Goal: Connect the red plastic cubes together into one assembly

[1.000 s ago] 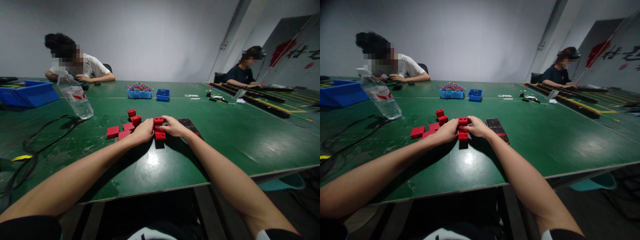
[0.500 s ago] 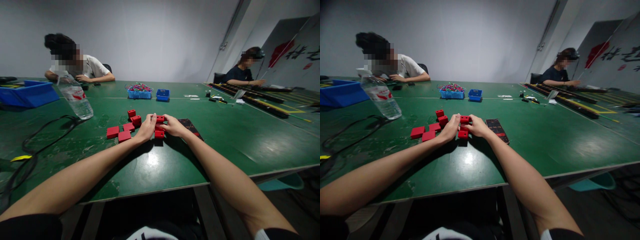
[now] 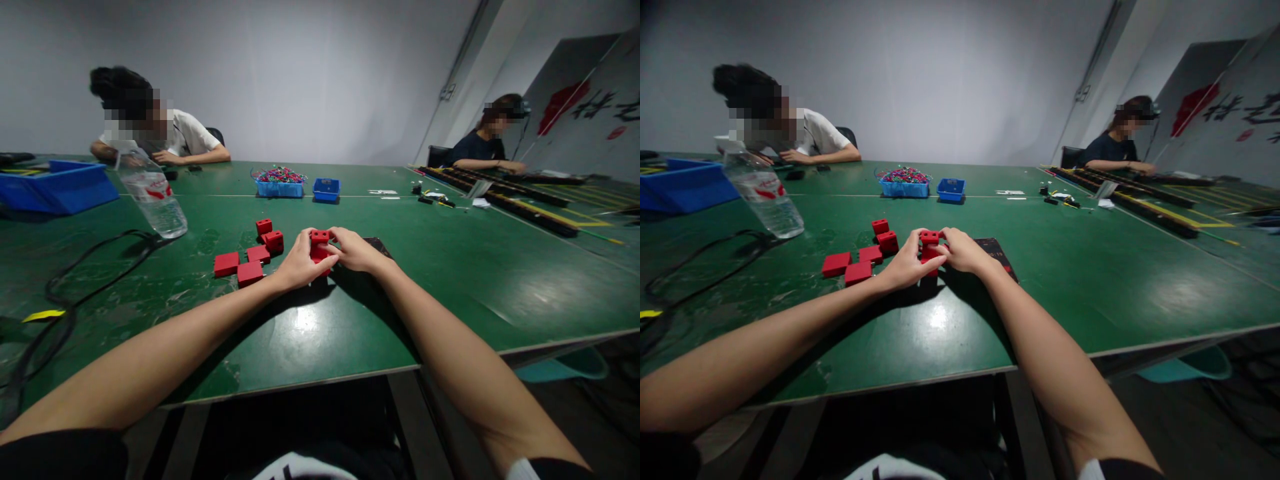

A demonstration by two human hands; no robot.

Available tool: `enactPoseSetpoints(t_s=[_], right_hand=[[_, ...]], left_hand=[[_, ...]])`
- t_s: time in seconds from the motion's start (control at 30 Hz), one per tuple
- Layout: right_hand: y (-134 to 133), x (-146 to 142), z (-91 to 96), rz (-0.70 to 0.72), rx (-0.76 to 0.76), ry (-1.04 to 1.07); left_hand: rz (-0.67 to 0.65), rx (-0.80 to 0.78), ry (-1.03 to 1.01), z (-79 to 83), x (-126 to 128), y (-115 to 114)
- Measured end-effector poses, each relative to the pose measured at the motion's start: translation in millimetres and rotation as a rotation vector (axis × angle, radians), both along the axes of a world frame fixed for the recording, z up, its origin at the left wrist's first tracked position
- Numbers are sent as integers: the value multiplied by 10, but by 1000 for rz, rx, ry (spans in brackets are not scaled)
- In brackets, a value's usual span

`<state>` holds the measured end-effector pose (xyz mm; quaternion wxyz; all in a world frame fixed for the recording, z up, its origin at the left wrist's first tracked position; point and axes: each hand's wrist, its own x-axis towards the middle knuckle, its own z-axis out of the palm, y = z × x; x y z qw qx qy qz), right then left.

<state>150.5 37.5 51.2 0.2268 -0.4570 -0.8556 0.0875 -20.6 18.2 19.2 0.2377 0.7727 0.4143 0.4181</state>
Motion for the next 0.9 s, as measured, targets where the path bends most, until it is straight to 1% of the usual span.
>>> enactPoseSetpoints(t_s=[0.1,0.23,0.27,0.33,0.37,0.43,0.5,0.6,0.77,0.9], right_hand=[[-6,50,49,30,2,-40],[-34,79,88,129,-85,-77],[-39,79,83,134,-88,-86],[-43,68,57,76,-55,-96],[-43,59,41,26,-39,-97],[-45,36,13,-49,-57,-124],[-48,14,-1,-93,-88,-129],[-43,-4,-10,-138,-118,-75],[24,-11,-56,-238,-87,86],[98,-21,-89,-296,-78,327]], left_hand=[[118,-3,55,1,14,-23],[229,-25,113,38,21,-51],[243,-23,119,46,19,-51],[257,-19,122,52,12,-41],[257,-18,121,49,8,-32],[237,-7,114,36,-1,-11],[207,15,107,16,-8,8],[181,37,111,-5,-14,20],[148,60,154,12,-12,-23],[123,69,194,44,-6,-77]])
